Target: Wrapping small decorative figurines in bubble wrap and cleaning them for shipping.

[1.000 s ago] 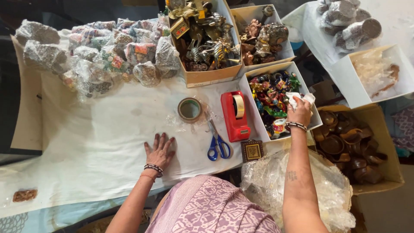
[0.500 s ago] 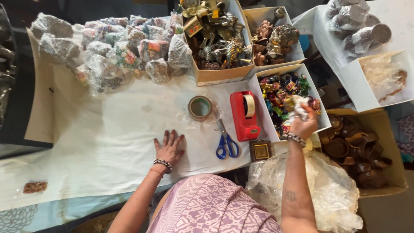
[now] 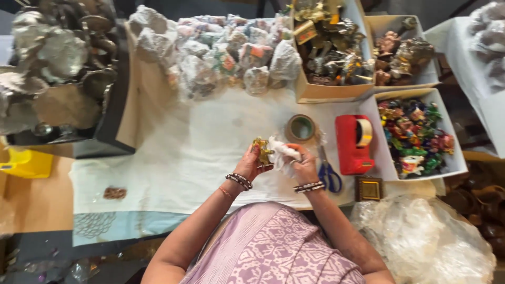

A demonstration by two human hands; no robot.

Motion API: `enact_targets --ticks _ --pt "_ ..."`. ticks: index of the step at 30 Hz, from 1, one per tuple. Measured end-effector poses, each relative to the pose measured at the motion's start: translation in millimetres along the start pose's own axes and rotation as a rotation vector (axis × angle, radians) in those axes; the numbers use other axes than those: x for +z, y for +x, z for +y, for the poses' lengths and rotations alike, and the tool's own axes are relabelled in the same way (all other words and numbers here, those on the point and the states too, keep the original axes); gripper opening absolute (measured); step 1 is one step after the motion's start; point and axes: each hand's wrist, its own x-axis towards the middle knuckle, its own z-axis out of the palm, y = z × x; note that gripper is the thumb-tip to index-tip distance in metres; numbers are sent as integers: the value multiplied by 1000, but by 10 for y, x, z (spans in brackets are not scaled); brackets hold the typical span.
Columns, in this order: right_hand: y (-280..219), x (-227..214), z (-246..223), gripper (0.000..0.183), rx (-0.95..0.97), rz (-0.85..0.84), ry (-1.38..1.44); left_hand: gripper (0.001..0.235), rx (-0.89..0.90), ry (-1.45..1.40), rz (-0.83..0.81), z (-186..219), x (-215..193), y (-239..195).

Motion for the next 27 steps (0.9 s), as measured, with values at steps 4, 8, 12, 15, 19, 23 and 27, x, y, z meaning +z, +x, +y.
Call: enact_targets --ticks 4,8,12,15,19,23,27 --pt "183 75 -220 42 -147 35 -42 57 -19 -27 58 313 -237 -150" --pt "149 531 -684 22 -278 134 -259 58 61 -9 13 403 -324 -139" --pt "49 1123 -773 26 -654 17 -594 64 8 77 39 321 -234 -57" --pt "72 1310 -755 21 -725 -157 -796 51 193 679 6 -192 -541 229" --pt "276 1169 -611 20 -572 -249 -826 46 22 239 29 -60 -462 197" --pt "588 872 -201 26 -139 -196 -483 52 -127 281 78 253 -143 -9" --pt "868 557 136 28 118 -101 -1 49 -212 241 -31 519 2 -107"
